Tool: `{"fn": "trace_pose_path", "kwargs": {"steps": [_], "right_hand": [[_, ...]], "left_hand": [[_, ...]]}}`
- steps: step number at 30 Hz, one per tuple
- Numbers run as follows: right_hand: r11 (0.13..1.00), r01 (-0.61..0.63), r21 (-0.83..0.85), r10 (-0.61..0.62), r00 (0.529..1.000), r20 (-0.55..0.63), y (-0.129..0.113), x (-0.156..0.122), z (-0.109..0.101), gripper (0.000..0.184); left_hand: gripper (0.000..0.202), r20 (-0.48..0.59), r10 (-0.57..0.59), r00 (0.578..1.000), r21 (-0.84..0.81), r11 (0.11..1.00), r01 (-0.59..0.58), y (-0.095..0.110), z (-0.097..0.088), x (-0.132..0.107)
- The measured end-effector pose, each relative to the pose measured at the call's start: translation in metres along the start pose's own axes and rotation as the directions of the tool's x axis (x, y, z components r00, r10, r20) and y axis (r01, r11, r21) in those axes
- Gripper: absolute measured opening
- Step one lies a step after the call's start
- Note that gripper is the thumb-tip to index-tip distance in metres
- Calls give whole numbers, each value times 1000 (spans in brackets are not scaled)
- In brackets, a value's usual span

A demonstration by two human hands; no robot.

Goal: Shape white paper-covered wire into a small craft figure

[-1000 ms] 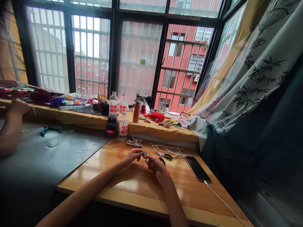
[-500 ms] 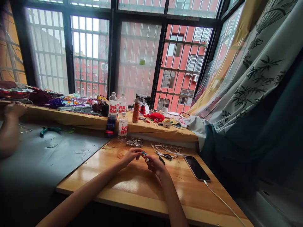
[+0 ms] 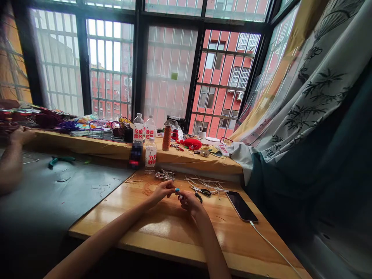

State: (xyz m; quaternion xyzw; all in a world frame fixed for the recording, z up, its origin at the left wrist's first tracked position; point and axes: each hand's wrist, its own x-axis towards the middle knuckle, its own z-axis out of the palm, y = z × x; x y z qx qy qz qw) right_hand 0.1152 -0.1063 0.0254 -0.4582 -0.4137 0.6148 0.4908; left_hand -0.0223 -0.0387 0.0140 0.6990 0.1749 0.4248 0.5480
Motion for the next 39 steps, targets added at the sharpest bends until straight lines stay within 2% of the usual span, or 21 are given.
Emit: {"fn": "trace_pose_path", "kwargs": {"steps": [10,17,27,33,39], "right_hand": [[1000,29,4,-29,999,-24,1,3,2,19],[1000,2,30,-2,1000,-5,0,2,1,14],[1000,2,16,-1,1000,-5,-1,1,3,20],[999,4,36,-2,999,-54,0,2,2,17],[998,23,51,-20,998,-53,1,3,3,14]], "left_hand": [[30,-32,-20,999,3,1000,20,-1,-3,2],[37,52,-66,996,-25,997,67,2,-3,4],[30,-16,-27,1000,7,1000,27,-2,-6,5],[32,-87,-4,996,9,1000,5,-8,-9,8],[28,-119,37,992,107,994,-25,-7,-10,7]]}}
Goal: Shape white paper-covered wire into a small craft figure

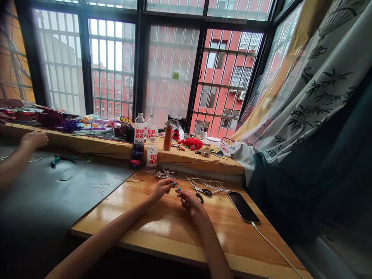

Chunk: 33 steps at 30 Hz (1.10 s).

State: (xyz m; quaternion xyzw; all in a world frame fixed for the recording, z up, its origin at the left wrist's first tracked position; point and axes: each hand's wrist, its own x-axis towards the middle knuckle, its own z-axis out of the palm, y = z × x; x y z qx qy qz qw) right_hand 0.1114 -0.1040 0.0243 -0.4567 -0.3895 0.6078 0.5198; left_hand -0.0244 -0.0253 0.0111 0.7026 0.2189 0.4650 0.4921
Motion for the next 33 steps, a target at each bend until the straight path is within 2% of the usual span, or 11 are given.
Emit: {"fn": "trace_pose_path", "kwargs": {"steps": [3,6,8,14,17,20,24,33], "right_hand": [[1000,-2,10,1,999,50,-1,-4,4,14],[1000,-2,13,1,994,109,-1,-7,7,16],[1000,-4,14,2,991,131,-1,-8,7,18],[1000,11,9,-12,994,110,-1,-6,6,16],[1000,21,14,-22,996,92,-1,-5,5,15],[999,40,27,-41,997,61,-1,-2,3,15],[998,59,37,-61,997,44,-1,-1,0,17],[998,65,27,-66,996,58,0,-1,0,16]], "left_hand": [[19,-14,135,991,175,976,-130,3,0,-1],[12,25,299,954,347,892,-289,6,1,-4],[11,53,331,942,394,860,-325,8,3,-6],[9,13,263,965,356,901,-250,8,5,-7],[12,43,133,990,222,965,-139,7,5,-4],[19,95,41,995,76,996,-48,6,4,-2],[22,74,43,996,-2,999,-43,7,5,-1],[21,91,63,994,-39,997,-60,12,6,-3]]}}
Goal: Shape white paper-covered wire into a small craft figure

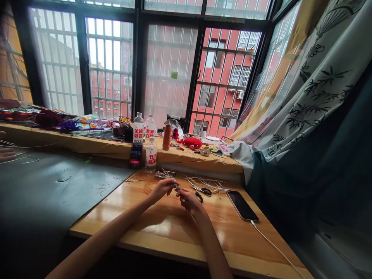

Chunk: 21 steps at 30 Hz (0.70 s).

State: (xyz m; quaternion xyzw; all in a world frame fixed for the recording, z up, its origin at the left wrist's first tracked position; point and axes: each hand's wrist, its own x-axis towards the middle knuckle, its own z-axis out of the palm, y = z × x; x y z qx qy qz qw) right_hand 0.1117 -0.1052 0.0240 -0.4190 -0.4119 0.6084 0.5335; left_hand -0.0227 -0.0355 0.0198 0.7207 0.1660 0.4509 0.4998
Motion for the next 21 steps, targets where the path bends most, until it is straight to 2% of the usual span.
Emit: {"fn": "trace_pose_path", "kwargs": {"steps": [8,13,21], "right_hand": [[1000,3,-21,-3,1000,-8,-1,-1,2,18],[999,13,-29,-13,1000,0,-2,-3,4,20],[996,30,-87,-30,1000,7,-4,-5,7,22]], "left_hand": [[8,-26,41,999,16,999,-41,-10,3,-1],[5,-52,61,997,32,998,-59,-8,4,-3],[19,-91,60,994,56,997,-55,-7,4,-1]]}}
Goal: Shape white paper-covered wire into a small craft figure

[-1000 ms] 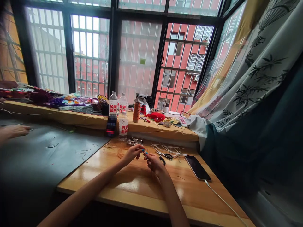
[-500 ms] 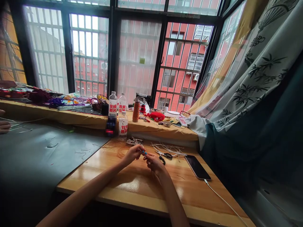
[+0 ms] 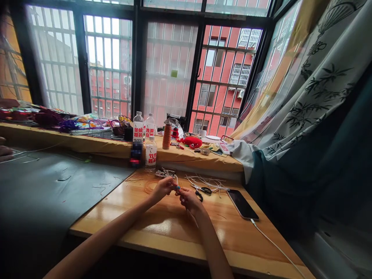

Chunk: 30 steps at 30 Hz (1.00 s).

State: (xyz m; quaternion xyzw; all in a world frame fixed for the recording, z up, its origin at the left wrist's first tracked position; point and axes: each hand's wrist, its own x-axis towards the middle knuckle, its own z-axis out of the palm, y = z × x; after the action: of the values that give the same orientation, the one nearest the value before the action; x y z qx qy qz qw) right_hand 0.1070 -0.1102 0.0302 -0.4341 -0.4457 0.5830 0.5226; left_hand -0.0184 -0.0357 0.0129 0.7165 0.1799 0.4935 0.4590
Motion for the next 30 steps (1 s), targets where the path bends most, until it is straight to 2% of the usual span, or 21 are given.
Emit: {"fn": "trace_pose_path", "kwargs": {"steps": [5,8,15,23,28,30], "right_hand": [[1000,5,19,-4,1000,-31,1,3,-3,23],[1000,12,27,-11,999,-44,1,4,-5,23],[1000,5,14,-5,999,-32,1,3,-4,22],[1000,-2,-10,2,1000,-6,1,2,-1,24],[999,29,15,-29,999,-29,9,7,0,23],[998,48,33,-46,998,-43,14,11,-1,22]], "left_hand": [[22,55,-51,997,-21,998,53,2,-2,0],[25,88,-40,995,-30,999,43,3,-3,0],[20,82,23,996,15,1000,-24,7,-3,-1],[12,67,-16,998,71,997,11,5,-3,-1],[17,96,-47,994,18,999,45,4,-3,-6],[21,76,-76,994,-29,996,78,0,-3,-7]]}}
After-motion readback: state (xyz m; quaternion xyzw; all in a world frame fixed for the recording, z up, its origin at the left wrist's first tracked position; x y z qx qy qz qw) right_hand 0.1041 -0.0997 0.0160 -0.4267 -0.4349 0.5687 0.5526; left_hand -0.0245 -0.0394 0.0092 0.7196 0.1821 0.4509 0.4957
